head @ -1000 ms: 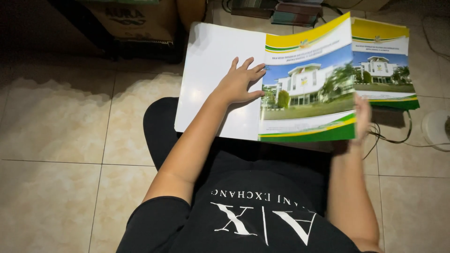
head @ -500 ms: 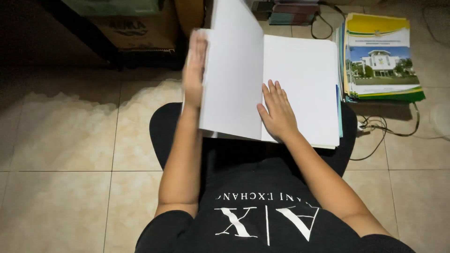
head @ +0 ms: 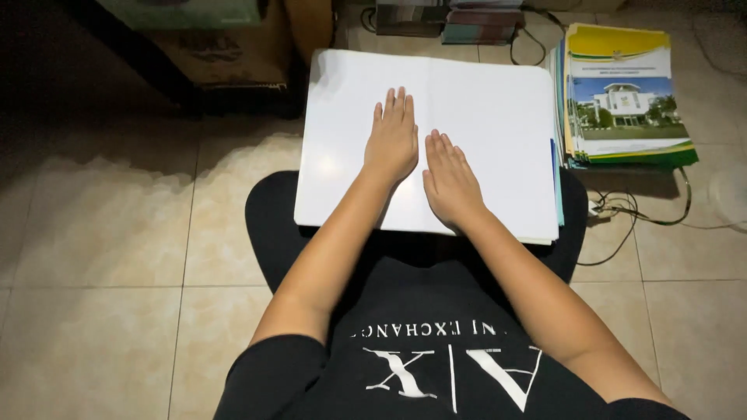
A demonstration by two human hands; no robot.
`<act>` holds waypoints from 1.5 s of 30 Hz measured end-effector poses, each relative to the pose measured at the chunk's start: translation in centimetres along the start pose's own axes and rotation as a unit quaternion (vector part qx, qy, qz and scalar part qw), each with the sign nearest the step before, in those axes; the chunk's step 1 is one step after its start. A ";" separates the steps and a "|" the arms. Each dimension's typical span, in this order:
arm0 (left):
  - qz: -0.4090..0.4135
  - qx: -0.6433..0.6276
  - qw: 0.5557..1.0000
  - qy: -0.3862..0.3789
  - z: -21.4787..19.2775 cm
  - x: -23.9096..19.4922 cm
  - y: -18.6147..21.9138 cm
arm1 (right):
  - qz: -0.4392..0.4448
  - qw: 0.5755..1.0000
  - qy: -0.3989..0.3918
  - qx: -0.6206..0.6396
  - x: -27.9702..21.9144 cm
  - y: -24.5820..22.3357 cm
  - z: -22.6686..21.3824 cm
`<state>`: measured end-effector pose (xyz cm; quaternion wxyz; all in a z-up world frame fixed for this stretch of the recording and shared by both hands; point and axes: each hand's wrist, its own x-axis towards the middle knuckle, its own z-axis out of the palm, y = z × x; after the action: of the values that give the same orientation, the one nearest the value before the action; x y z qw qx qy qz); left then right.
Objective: Folding printed brochures and placing them into a white folder while sitting on the floor.
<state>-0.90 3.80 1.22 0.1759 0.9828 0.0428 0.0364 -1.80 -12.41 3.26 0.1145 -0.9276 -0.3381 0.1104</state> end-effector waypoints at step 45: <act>-0.104 -0.039 0.992 0.055 1.1 0.9 -0.1 | 0.173 0.983 0.066 0.009 -0.7 5.3 -2.4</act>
<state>0.11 3.60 0.18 0.2140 0.9620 0.1528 0.0732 1.56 -17.14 4.10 0.1241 -0.9763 -0.1631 0.0697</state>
